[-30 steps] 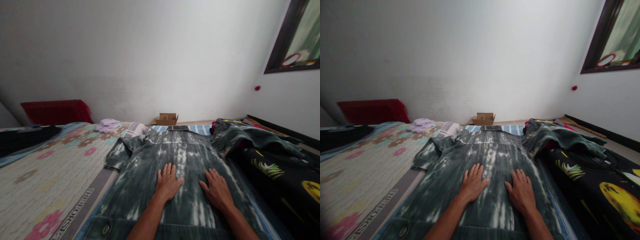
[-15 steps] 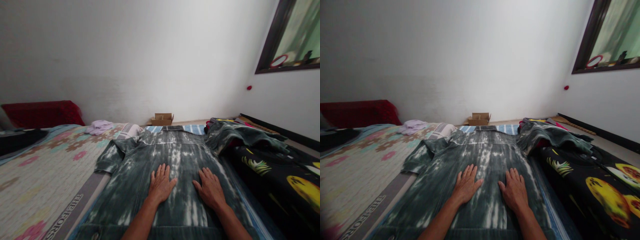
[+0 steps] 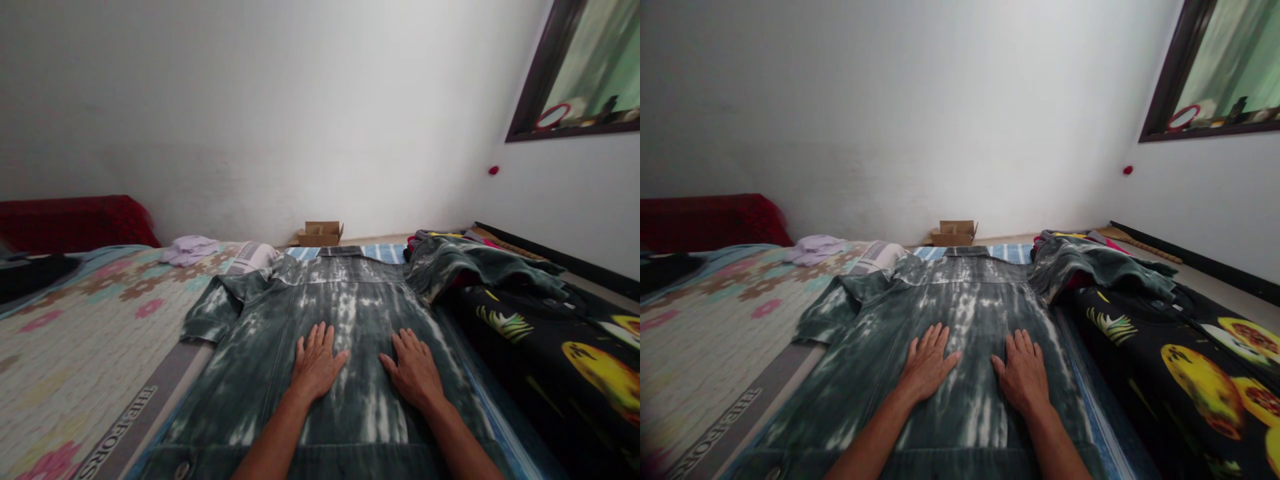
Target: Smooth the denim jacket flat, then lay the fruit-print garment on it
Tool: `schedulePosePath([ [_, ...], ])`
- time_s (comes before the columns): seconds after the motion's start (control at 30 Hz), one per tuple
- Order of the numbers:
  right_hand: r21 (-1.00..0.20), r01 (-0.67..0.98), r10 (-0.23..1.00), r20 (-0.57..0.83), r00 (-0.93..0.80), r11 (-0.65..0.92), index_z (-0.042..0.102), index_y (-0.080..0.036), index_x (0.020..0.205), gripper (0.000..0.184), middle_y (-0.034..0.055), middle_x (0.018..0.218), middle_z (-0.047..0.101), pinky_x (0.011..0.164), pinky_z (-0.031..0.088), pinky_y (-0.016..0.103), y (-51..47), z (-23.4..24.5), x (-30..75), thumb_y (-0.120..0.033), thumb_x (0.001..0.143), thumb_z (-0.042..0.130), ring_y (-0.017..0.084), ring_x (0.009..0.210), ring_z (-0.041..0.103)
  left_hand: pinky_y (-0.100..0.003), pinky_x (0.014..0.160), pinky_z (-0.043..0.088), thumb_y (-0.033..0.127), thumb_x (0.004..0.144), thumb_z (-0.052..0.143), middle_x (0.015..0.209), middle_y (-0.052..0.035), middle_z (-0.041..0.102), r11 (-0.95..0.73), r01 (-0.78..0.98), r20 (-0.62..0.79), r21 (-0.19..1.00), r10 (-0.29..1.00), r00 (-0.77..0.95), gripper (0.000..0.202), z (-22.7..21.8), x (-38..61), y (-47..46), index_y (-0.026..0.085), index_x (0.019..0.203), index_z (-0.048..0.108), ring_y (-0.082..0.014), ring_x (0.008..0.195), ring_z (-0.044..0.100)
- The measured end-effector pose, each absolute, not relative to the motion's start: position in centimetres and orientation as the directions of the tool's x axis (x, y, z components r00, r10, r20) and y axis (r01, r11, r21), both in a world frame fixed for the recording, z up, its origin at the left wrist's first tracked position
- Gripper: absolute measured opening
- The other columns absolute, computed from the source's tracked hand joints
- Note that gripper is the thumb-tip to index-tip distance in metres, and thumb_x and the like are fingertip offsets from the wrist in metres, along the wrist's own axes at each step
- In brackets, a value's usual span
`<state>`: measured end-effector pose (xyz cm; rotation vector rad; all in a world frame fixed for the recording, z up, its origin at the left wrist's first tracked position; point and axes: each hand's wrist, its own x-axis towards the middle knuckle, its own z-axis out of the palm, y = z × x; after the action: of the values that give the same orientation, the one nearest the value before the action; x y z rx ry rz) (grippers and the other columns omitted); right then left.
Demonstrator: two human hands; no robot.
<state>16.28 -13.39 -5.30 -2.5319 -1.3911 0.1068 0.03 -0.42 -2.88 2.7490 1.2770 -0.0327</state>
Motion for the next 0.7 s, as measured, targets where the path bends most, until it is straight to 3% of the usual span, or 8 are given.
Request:
schedulePosePath([
  [0.7, -0.28, 0.816, 0.839, 0.06, 0.541, -0.506, 0.046, -0.014, 0.129, 0.049, 0.0133, 0.143, 0.036, 0.105, 0.018, 0.043, -13.71, -5.22, 16.78, -0.043, 0.09, 0.034, 0.026, 0.135, 0.021, -0.053, 0.108, 0.012, 0.059, 0.087, 0.02, 0.151, -0.0129, 0.016, -0.66, 0.747, -0.079, 0.081, 0.743, 0.665, 0.074, -3.4, 0.45, -0.12, 0.012, 0.144, 0.022, -0.0277, 0.14, 0.009],
])
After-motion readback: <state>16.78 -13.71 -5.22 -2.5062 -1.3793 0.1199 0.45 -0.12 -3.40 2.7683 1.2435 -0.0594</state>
